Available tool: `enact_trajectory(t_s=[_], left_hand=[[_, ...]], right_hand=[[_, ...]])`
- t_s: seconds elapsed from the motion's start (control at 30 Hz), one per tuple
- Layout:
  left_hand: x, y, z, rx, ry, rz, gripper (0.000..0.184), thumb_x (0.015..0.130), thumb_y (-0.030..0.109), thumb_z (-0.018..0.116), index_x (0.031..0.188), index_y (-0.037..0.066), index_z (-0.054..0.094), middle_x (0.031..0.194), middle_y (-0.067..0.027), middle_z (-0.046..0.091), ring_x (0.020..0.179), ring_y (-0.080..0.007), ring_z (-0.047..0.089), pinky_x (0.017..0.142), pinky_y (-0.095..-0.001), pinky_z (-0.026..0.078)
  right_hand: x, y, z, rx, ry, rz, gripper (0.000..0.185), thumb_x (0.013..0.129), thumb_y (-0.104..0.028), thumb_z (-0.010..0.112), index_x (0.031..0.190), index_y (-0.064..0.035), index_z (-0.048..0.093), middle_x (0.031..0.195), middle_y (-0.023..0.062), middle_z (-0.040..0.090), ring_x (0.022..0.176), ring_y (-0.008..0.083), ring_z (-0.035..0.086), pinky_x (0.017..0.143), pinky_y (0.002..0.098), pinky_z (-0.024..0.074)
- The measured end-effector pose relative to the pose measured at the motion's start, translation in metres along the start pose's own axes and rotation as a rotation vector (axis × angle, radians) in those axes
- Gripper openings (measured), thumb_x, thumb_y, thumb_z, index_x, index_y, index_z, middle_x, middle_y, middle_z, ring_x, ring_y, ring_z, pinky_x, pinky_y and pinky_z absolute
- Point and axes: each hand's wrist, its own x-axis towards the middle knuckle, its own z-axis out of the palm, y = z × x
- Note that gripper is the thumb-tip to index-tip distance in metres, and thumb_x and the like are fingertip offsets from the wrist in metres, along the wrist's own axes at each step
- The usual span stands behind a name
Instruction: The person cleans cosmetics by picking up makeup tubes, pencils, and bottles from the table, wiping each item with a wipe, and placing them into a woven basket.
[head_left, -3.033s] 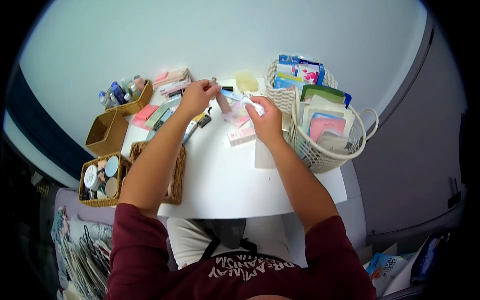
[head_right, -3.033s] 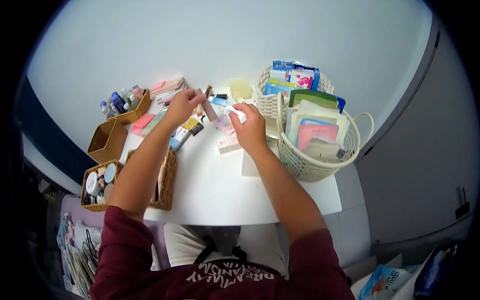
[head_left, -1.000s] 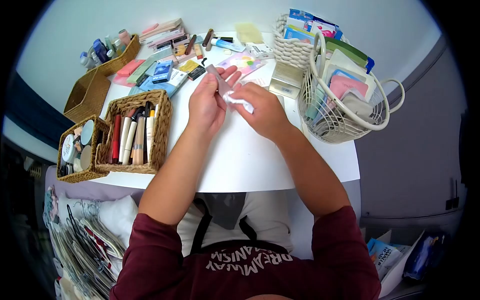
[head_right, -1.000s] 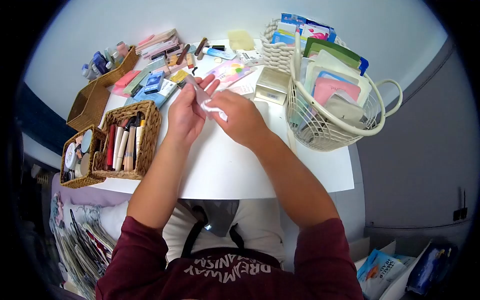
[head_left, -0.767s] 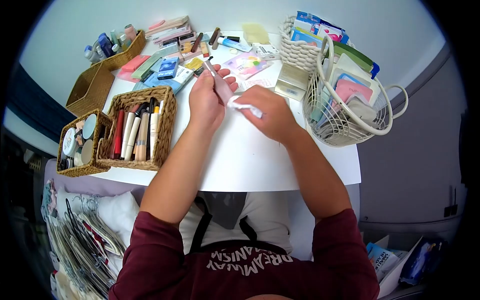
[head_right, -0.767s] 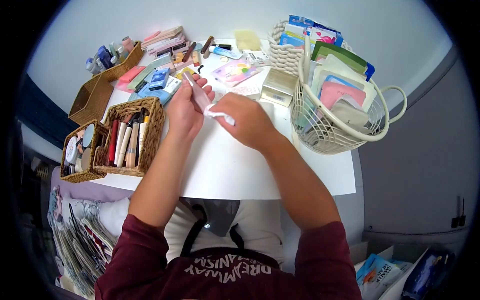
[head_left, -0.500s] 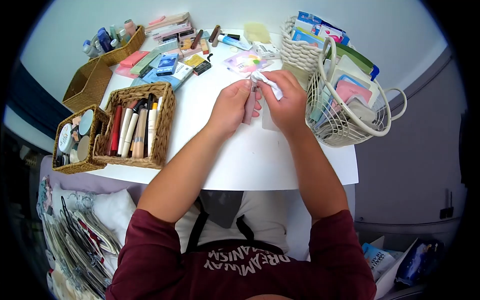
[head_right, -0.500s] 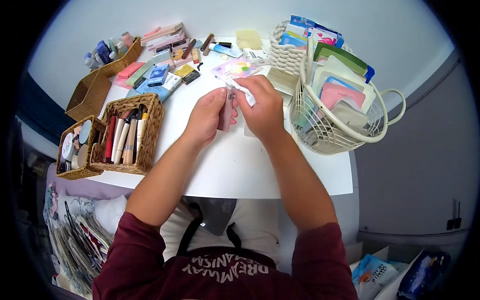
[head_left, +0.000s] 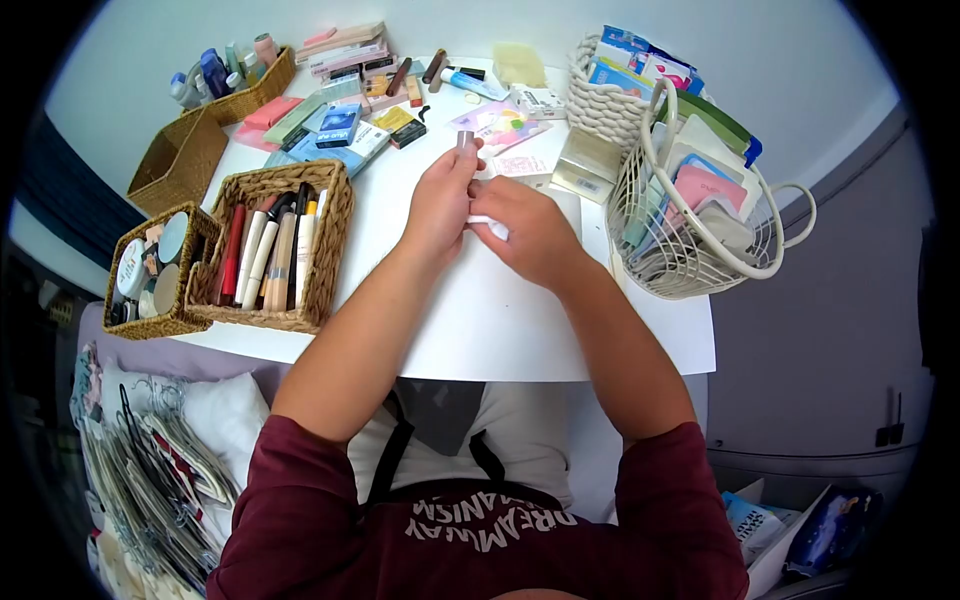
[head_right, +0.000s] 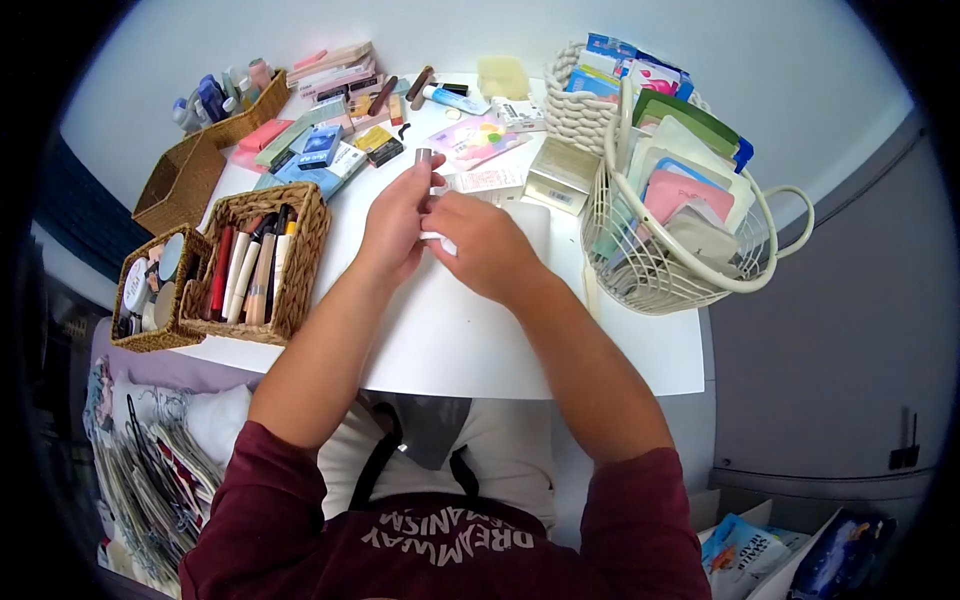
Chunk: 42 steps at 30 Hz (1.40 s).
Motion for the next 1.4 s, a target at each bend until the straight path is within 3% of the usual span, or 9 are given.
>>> enact_trajectory(t_s=[0.17,0.37,0.6,0.7,0.83,1.0,1.13,1.23,1.4], left_hand=[[0.002,0.003,-0.004,-0.097,-0.037,-0.009,0.034,0.104,0.023,0.042,0.125,0.0,0.057,0.103,-0.0027,0.058,0.083,-0.0079,0.053,0.068,-0.0246,0.048],[-0.012,0.0,0.007,0.097,-0.316,-0.163,0.03,0.104,0.02,0.042,0.12,0.003,0.061,0.104,-0.0054,0.065,0.087,-0.0108,0.058,0.076,-0.0248,0.049],[-0.008,0.002,0.009,-0.142,-0.03,-0.048,0.034,0.105,0.025,0.044,0.121,-0.001,0.058,0.099,-0.0037,0.062,0.08,-0.0098,0.052,0.076,-0.0233,0.045],[-0.008,0.01,0.007,-0.359,0.034,-0.06,0.035,0.105,0.024,0.044,0.124,-0.002,0.056,0.104,-0.0057,0.061,0.082,-0.0091,0.048,0.075,-0.0223,0.044],[-0.002,0.012,-0.004,-0.224,0.01,0.124,0.042,0.106,0.026,0.043,0.135,-0.004,0.045,0.121,-0.0125,0.06,0.085,-0.0107,0.048,0.08,-0.0254,0.046],[-0.002,0.017,0.0,-0.213,-0.036,0.107,0.04,0.106,0.025,0.038,0.13,-0.007,0.044,0.127,-0.0187,0.057,0.108,-0.0253,0.062,0.086,-0.0324,0.053],[-0.009,0.01,0.007,0.04,-0.274,-0.004,0.042,0.105,0.034,0.041,0.122,-0.003,0.052,0.115,-0.0169,0.064,0.089,-0.024,0.069,0.074,-0.0316,0.057],[-0.025,0.017,0.01,0.322,-0.463,-0.03,0.042,0.105,0.038,0.038,0.115,0.001,0.053,0.097,-0.0133,0.068,0.059,-0.0162,0.066,0.05,-0.0233,0.049],[-0.014,0.009,0.0,0.426,-0.47,0.025,0.042,0.106,0.04,0.035,0.103,0.004,0.056,0.081,-0.0075,0.065,0.049,-0.0105,0.056,0.045,-0.0228,0.044]], right_hand=[[-0.002,0.002,-0.007,0.032,0.03,-0.018,0.021,0.076,-0.004,0.071,0.097,-0.0064,0.068,0.096,0.0103,0.064,0.089,0.0299,0.064,0.078,0.0377,0.0528],[0.003,0.006,-0.021,-0.121,0.457,0.151,0.024,0.076,-0.001,0.071,0.1,-0.0042,0.07,0.094,0.0104,0.064,0.085,0.028,0.065,0.075,0.0354,0.0528],[0.003,0.002,0.003,-0.027,0.293,0.097,0.027,0.074,0.0,0.072,0.1,-0.0055,0.069,0.089,0.0093,0.062,0.084,0.0277,0.063,0.074,0.0354,0.0519],[0.002,-0.001,0.008,0.009,0.201,0.058,0.026,0.074,-0.001,0.073,0.1,-0.0058,0.069,0.091,0.0091,0.063,0.085,0.0271,0.063,0.074,0.035,0.052],[0.0,0.0,0.005,0.046,0.043,0.06,0.022,0.076,-0.003,0.072,0.098,-0.0062,0.069,0.092,0.0082,0.063,0.084,0.0263,0.064,0.073,0.0341,0.052],[0.001,-0.002,-0.015,-0.005,0.11,0.006,0.022,0.076,-0.001,0.072,0.097,-0.0063,0.07,0.093,0.0096,0.064,0.085,0.0285,0.064,0.075,0.0367,0.0527],[0.004,0.0,-0.022,-0.086,0.462,0.078,0.023,0.077,0.0,0.072,0.1,-0.0027,0.07,0.095,0.0122,0.066,0.086,0.0268,0.066,0.076,0.0357,0.0532],[0.005,0.001,-0.023,-0.055,0.492,0.147,0.019,0.078,-0.002,0.073,0.097,-0.0011,0.07,0.093,0.0117,0.066,0.084,0.0262,0.066,0.074,0.0347,0.0529],[0.006,0.003,-0.025,0.027,0.447,0.177,0.018,0.08,-0.005,0.074,0.097,0.0005,0.07,0.093,0.0121,0.067,0.083,0.0254,0.066,0.073,0.0326,0.0523]])
